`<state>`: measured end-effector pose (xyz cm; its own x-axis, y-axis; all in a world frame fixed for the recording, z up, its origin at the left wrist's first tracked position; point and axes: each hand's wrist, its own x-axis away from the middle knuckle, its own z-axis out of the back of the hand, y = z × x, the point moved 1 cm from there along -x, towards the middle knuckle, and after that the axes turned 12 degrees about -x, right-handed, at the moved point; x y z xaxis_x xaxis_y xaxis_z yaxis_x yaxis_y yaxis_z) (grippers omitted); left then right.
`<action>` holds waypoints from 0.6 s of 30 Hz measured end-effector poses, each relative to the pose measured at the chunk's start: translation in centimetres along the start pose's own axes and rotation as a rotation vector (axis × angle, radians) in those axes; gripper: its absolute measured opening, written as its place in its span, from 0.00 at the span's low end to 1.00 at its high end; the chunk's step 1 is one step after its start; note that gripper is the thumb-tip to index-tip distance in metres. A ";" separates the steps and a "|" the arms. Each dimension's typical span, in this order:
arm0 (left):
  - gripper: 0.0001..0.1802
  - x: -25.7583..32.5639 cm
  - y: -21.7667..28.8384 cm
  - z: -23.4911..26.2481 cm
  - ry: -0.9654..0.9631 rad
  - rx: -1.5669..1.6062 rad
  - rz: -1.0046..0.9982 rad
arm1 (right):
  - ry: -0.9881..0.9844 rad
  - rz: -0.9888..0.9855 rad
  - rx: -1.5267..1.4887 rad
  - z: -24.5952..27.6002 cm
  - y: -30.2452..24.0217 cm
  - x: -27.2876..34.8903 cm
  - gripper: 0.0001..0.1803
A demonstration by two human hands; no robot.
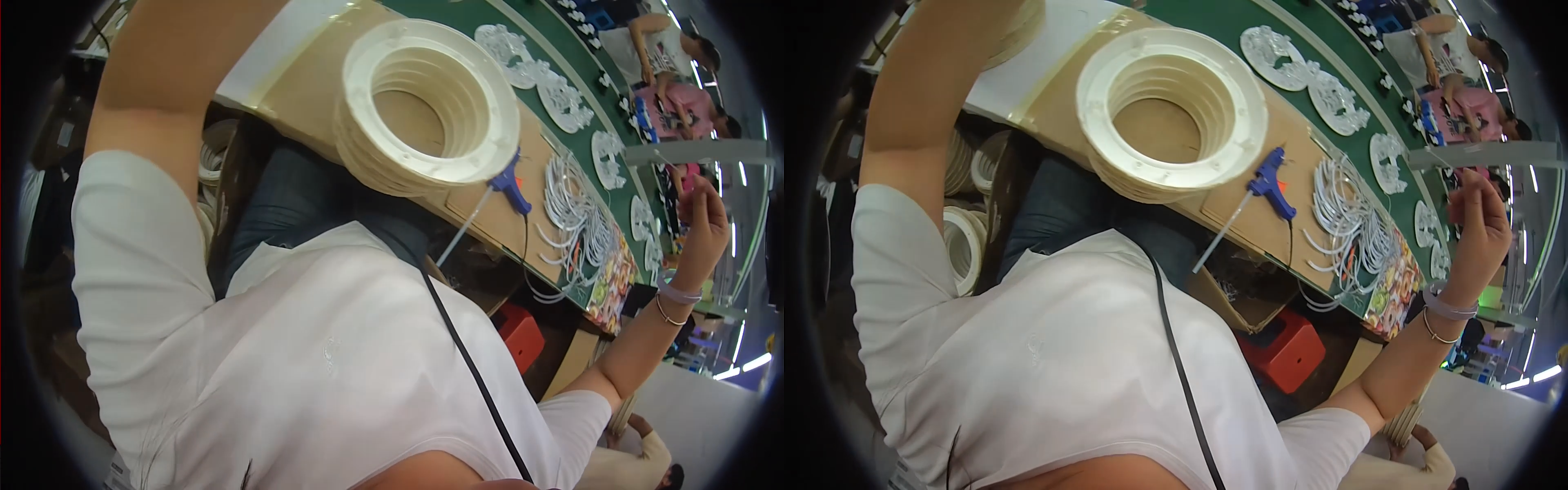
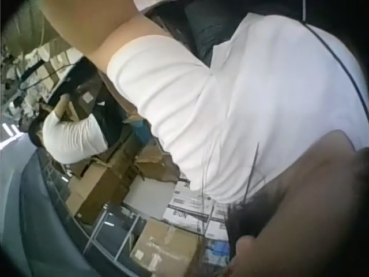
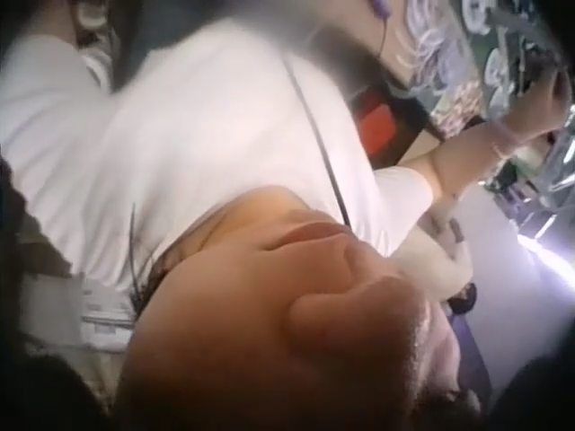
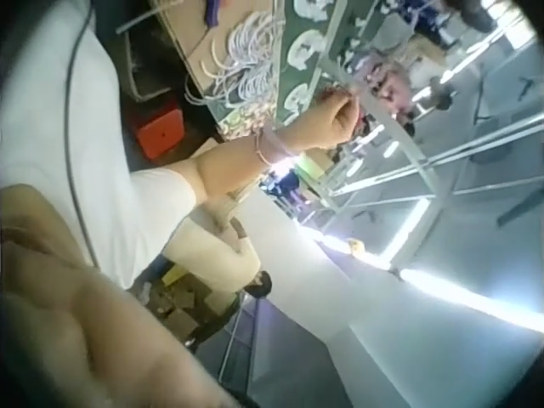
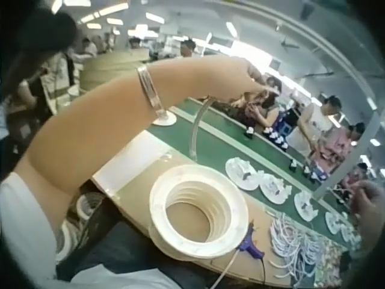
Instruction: The person is assembling light fixture components using a glue gun on a factory line.
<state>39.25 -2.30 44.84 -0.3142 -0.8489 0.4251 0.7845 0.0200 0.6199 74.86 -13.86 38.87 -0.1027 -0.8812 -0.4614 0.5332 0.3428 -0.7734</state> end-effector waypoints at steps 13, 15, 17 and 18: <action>0.12 0.5 -16.6 -6.2 0.135 0.545 -0.349 | -0.436 0.080 0.157 -13.0 2.4 -3.7 0.18; 0.12 -0.5 -19.0 -7.2 -0.060 0.696 -0.694 | -0.470 0.021 0.182 -13.8 3.1 -4.1 0.17; 0.12 -0.4 -19.9 -8.0 0.008 0.839 -0.399 | -0.563 0.083 0.228 -14.6 3.6 -4.7 0.15; 0.12 0.3 -20.4 -8.1 0.078 0.845 -0.397 | -0.584 0.105 0.189 -14.7 3.7 -5.1 0.13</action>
<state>27.48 -7.27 26.92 -0.4148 -0.9083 0.0531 -0.0312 0.0726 0.9969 65.04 -3.34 31.95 0.4060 -0.8969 -0.1752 0.6605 0.4204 -0.6220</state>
